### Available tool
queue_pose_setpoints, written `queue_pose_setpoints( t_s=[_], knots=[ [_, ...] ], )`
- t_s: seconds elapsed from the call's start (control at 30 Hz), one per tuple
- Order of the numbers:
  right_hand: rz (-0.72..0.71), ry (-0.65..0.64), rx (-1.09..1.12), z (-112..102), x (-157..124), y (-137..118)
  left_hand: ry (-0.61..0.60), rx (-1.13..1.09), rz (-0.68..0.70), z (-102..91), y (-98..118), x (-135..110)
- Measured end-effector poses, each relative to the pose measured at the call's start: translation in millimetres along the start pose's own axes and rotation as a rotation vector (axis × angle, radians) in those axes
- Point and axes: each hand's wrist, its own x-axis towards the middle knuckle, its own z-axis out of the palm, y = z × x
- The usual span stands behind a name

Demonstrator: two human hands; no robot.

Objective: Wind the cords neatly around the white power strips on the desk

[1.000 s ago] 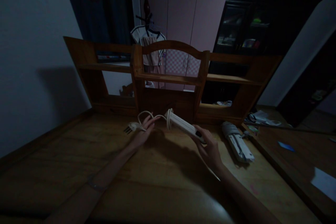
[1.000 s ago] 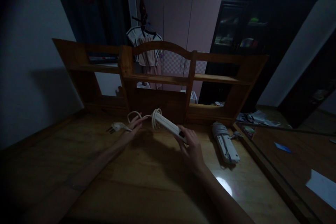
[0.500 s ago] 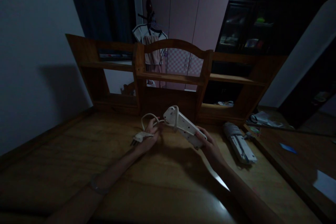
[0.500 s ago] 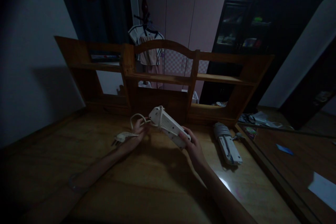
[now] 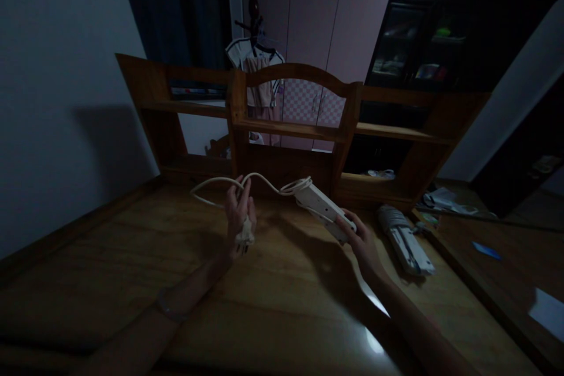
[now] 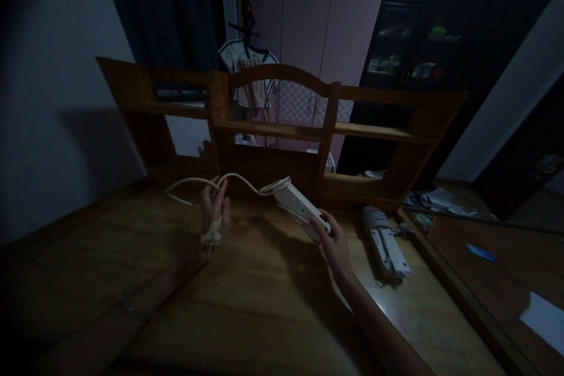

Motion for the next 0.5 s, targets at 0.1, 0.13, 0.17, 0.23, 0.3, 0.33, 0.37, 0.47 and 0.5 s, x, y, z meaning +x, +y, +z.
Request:
queue_pose_setpoints(
  t_s=[0.1, 0.13, 0.17, 0.23, 0.3, 0.33, 0.37, 0.47, 0.5],
  knots=[
    [-0.053, -0.017, -0.071, 0, -1, -4, 0.073, -0.021, -0.054, -7.1, 13, 3],
    [-0.064, -0.024, -0.093, 0, -2, -5, 0.105, -0.015, -0.071, -9.9, 16, 4],
    [-0.068, -0.033, -0.113, 0, -2, -6, 0.139, -0.007, -0.084, -12.7, 17, 6],
    [-0.045, -0.056, -0.137, -1, -3, -6, 0.197, 0.016, -0.102, -17.9, 14, 11],
    [0.002, -0.082, -0.129, -3, -3, -6, 0.225, 0.041, -0.096, -21.8, 7, 15],
    [0.027, -0.091, -0.118, -4, -3, -6, 0.233, 0.051, -0.091, -23.0, 4, 17],
    [0.053, -0.103, -0.107, -4, -3, -6, 0.241, 0.057, -0.086, -23.8, 1, 18],
    [0.125, -0.141, -0.075, -6, -2, -6, 0.235, 0.069, -0.081, -23.5, -2, 18],
    [0.151, -0.153, -0.056, -6, -2, -6, 0.214, 0.072, -0.083, -22.8, -2, 18]
  ],
)
